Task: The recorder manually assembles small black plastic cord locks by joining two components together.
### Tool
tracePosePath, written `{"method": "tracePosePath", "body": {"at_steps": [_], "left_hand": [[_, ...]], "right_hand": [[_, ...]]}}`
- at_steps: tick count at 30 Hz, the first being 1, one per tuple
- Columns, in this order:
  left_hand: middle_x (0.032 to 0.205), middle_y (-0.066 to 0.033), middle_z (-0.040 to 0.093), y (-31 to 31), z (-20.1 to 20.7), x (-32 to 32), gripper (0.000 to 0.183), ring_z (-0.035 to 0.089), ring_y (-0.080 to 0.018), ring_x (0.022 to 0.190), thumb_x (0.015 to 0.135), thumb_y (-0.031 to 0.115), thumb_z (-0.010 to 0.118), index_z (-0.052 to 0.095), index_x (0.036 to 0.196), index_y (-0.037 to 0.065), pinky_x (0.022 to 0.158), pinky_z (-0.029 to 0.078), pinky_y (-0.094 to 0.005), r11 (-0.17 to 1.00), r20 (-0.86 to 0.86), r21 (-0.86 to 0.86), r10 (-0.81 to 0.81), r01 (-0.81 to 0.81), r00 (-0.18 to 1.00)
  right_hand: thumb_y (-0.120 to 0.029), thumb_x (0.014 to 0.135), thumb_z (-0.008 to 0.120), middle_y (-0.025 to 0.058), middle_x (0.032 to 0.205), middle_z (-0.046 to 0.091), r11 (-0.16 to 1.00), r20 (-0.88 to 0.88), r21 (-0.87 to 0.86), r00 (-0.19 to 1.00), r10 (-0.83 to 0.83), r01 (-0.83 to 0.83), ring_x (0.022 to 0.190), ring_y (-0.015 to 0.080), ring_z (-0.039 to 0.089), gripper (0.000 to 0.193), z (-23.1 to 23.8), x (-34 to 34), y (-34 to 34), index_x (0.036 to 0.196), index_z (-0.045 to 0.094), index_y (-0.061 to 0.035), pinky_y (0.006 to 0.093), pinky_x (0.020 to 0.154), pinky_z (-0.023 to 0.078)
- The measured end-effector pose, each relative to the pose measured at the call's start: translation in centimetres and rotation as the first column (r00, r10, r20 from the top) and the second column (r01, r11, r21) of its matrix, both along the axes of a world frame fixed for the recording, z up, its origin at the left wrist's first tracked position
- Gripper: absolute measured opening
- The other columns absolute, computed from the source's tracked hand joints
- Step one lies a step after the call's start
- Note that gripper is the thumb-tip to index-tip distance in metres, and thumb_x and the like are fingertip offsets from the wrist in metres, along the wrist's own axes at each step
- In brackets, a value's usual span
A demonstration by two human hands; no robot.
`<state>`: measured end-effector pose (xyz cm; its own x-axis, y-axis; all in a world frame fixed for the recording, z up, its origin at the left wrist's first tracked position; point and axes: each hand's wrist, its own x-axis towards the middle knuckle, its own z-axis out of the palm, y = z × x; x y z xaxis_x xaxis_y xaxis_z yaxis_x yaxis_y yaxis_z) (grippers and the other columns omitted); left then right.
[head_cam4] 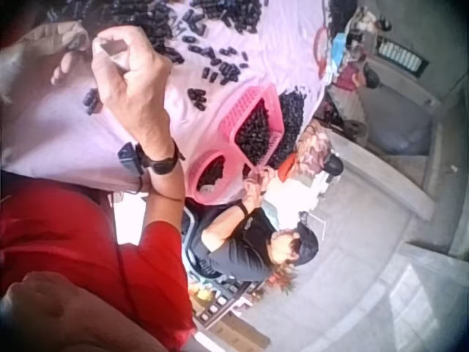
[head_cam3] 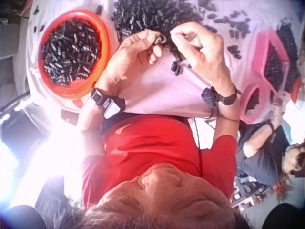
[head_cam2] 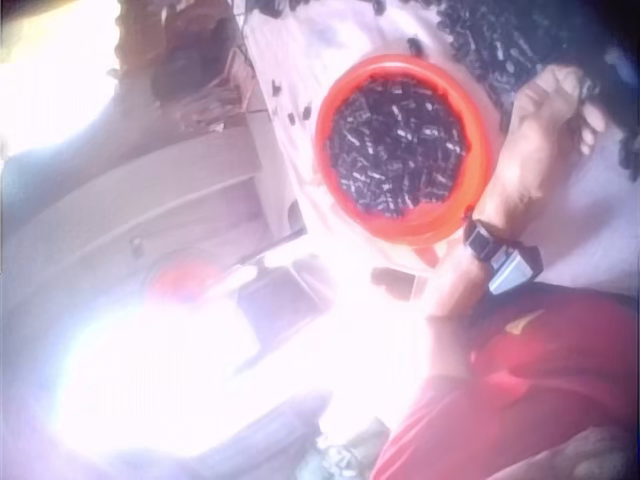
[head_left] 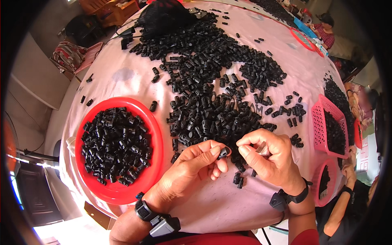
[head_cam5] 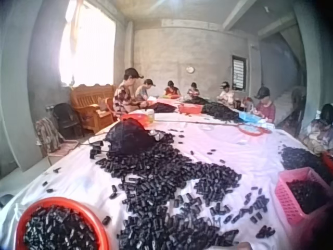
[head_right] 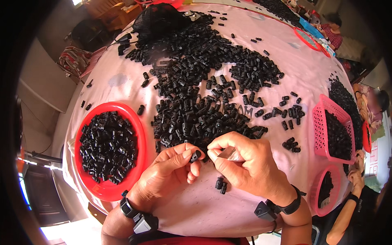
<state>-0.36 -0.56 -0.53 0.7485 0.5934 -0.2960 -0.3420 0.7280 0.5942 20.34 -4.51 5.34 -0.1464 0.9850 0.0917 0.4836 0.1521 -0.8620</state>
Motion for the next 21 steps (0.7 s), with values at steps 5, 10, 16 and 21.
{"method": "tracePosePath", "body": {"at_steps": [5, 10, 16, 21], "left_hand": [[0.083, -0.0024, 0.064, -0.6, 0.1, -0.6, 0.029, 0.053, -0.0098, 0.07, 0.101, 0.028, 0.053, 0.06, 0.113, 0.003, 0.07, 0.045, -0.0238, 0.994, 0.089, 0.039, 0.101, -0.105, 0.991], [0.076, -0.0005, 0.059, -0.5, 1.2, -3.4, 0.027, 0.05, -0.0127, 0.069, 0.101, 0.027, 0.049, 0.06, 0.11, 0.004, 0.065, 0.042, -0.0266, 0.838, 0.185, -0.179, 0.544, -0.516, 0.819], [0.076, 0.0009, 0.059, 0.8, 1.4, -8.7, 0.03, 0.049, -0.013, 0.071, 0.103, 0.027, 0.044, 0.062, 0.112, 0.004, 0.067, 0.042, -0.0268, 0.633, 0.244, -0.365, 0.773, -0.683, 0.586], [0.081, -0.0015, 0.062, -0.2, 2.1, -7.3, 0.033, 0.052, -0.0136, 0.072, 0.103, 0.031, 0.045, 0.06, 0.112, 0.003, 0.068, 0.044, -0.0287, 0.79, 0.189, -0.261, 0.606, -0.555, 0.773]], "right_hand": [[-0.003, 0.087, 0.066, 0.0035, 0.075, 0.067, 0.999, -0.032, 0.042, 0.999, 0.011, -0.01, 0.067, 0.0059, 0.065, 0.007, 0.4, 0.2, -0.3, 0.093, 0.064, -0.0011, 0.0216, 0.057, 0.051], [-0.005, 0.088, 0.067, 0.0049, 0.075, 0.068, 0.995, -0.021, 0.101, 1.0, -0.022, 0.024, 0.065, 0.0066, 0.065, 0.007, 1.0, 0.9, -0.3, 0.093, 0.064, -0.001, 0.0217, 0.057, 0.05], [-0.008, 0.088, 0.067, 0.007, 0.074, 0.068, 0.98, 0.011, 0.189, 0.998, -0.068, 0.065, 0.064, 0.0079, 0.066, 0.009, 1.0, 1.8, -0.4, 0.095, 0.064, -0.0015, 0.0222, 0.056, 0.05], [-0.007, 0.088, 0.067, 0.0078, 0.075, 0.069, 0.978, 0.009, 0.202, 0.999, -0.048, 0.045, 0.066, 0.0105, 0.068, 0.009, 1.4, 1.6, -0.5, 0.095, 0.064, -0.0016, 0.0237, 0.058, 0.051]]}}
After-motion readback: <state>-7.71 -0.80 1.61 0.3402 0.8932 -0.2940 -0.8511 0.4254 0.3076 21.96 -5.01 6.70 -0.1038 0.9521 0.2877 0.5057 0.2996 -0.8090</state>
